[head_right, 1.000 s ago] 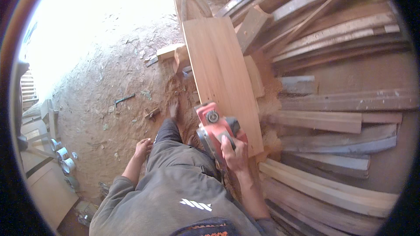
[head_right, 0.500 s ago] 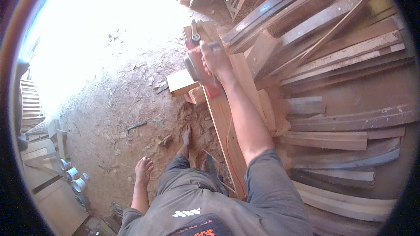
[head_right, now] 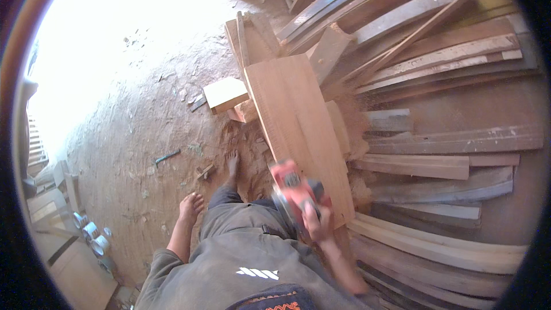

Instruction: The person sands a wooden plank using a handheld electric sander. They repeatedly move the sander along the plank's surface, flip the plank to sand the other side, and inspect the surface between passes. The person also briefly uses a hand plane on the plank.

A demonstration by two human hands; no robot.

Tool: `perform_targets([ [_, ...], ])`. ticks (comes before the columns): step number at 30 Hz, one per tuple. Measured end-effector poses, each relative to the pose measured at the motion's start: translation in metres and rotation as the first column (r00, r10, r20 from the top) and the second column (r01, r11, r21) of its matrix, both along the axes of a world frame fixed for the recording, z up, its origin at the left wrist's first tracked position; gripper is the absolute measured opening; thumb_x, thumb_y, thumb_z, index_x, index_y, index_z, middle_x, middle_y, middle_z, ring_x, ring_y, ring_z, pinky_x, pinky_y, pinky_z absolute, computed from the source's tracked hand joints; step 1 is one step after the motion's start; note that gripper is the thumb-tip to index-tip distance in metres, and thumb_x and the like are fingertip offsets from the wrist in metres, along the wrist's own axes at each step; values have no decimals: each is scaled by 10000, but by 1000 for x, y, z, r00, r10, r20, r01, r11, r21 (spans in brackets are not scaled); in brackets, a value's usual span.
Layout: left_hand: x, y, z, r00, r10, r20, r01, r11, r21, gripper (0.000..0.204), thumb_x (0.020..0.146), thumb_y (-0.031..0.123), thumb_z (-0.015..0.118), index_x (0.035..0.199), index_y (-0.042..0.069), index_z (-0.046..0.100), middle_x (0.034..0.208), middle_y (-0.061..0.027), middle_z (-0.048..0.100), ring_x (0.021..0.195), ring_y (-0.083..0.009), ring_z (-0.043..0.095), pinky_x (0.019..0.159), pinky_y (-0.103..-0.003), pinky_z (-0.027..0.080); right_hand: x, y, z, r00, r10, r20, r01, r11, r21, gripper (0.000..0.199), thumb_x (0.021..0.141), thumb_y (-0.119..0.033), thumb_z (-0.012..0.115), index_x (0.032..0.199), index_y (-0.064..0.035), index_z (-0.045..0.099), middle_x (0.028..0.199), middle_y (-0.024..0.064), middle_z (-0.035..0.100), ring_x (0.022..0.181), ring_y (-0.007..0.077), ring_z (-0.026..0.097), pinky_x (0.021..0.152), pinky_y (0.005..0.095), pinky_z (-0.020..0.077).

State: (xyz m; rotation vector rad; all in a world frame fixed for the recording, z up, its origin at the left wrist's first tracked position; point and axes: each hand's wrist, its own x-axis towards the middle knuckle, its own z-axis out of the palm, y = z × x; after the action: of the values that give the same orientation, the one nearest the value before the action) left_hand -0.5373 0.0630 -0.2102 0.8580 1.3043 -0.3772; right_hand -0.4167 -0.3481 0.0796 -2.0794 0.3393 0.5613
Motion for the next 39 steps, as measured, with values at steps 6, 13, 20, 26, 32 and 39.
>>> perform_targets([
  [6,162,-20,56,837,-404,369,312,907,283,339,1015,366,700,1163,63,669,1087,-65,722,983,-169,685,799,-334,544,268,97,-39,972,162,170,-175,982,64,626,1037,-566,496,805,-28,715,654,45,646,616,167,639,636,376,512],
  [13,214,-112,144,647,-520,558,361,853,377,453,1026,334,695,1375,57,615,1202,-70,704,1034,-167,676,838,-325,556,212,42,-27,993,88,83,-108,953,284,532,1062,-515,492,848,-68,686,583,-15,497,480,103,479,450,312,387],
  [20,221,-216,117,552,-635,540,363,767,530,678,1012,286,699,1580,60,407,1230,-125,672,1009,-192,676,818,-332,570,-78,-134,16,995,-75,71,55,968,245,419,1071,-426,514,1165,-58,689,645,-56,547,497,43,490,452,243,381],
  [26,222,-224,83,464,-697,547,357,712,605,773,971,163,674,1652,111,312,1234,-181,668,1068,-256,678,927,-394,559,-188,-187,10,960,-267,-86,276,954,118,466,1064,-419,544,735,-94,597,619,-28,549,516,59,490,476,233,352],
  [32,217,-212,79,360,-850,384,410,514,754,765,987,153,659,1656,93,293,1331,-227,596,1169,-307,648,984,-419,537,-64,-130,-13,974,-224,-45,228,955,190,444,1059,-429,557,778,-90,613,633,-37,548,517,55,499,456,246,369],
  [39,202,-224,111,376,-827,417,399,551,733,809,1009,125,628,1676,57,175,1438,-254,496,1114,-323,659,984,-438,542,180,-24,-31,969,56,240,-95,984,152,481,1058,-470,512,871,-81,724,553,-42,500,465,68,478,441,276,384],
])
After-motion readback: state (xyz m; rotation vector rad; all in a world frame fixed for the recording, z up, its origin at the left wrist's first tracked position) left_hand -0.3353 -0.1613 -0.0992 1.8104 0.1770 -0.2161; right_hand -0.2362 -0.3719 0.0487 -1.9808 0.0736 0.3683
